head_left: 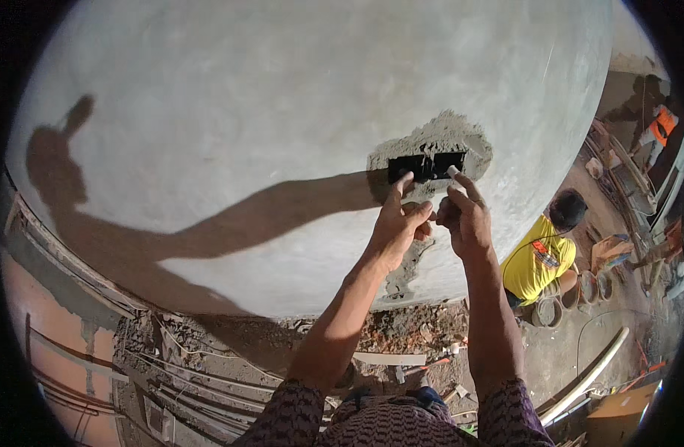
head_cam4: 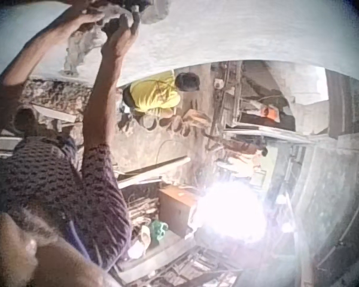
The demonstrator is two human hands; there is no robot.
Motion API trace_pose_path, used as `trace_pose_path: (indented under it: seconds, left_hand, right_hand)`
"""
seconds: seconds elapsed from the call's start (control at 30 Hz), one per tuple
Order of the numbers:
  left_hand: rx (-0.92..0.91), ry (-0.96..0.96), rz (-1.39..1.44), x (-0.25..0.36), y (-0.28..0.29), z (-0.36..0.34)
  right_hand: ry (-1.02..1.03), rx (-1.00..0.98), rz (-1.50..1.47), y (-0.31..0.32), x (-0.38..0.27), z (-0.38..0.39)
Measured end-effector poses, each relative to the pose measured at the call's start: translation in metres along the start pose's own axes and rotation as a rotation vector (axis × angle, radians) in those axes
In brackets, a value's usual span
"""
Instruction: Installing and securing an electrical outlet box into a concrete wall and applying cement to fix it.
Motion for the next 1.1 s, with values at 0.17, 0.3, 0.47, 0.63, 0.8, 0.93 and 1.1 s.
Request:
trace_pose_path:
  seconds: [0.17,0.3,0.47,0.63,0.8,0.93,1.1]
  left_hand:
    - [0.041,0.07,0.089,-0.004,-0.005,-0.035]
    - [-0.029,0.082,0.091,-0.003,-0.012,-0.044]
    - [0.037,0.106,0.159,-0.002,-0.016,-0.052]
    - [0.039,0.124,0.131,-0.002,-0.013,-0.056]
    - [0.053,0.144,0.115,-0.002,-0.015,-0.055]
    - [0.053,0.153,0.135,-0.003,-0.02,-0.057]
    - [0.007,0.192,0.138,-0.004,-0.015,-0.062]
  right_hand:
    - [-0.084,-0.145,0.003,-0.013,0.004,-0.02]
    - [-0.073,-0.213,0.062,-0.01,0.011,-0.038]
    - [-0.118,-0.22,0.07,-0.01,0.011,-0.047]
    - [-0.156,-0.227,0.065,-0.014,0.014,-0.05]
    - [-0.163,-0.245,0.026,-0.018,0.012,-0.049]
    - [-0.166,-0.261,0.038,-0.015,0.009,-0.05]
    - [-0.122,-0.241,0.127,-0.018,0.006,-0.047]
Point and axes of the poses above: each hand's wrist, its own z-axis away from the middle knuckle, its own y-axis out of the back of the hand, x = y × z, the point moved 6 cm from there along -z, towards the middle knuckle, and after that the axes turned 14 degrees about x, right-handed, at the moved point
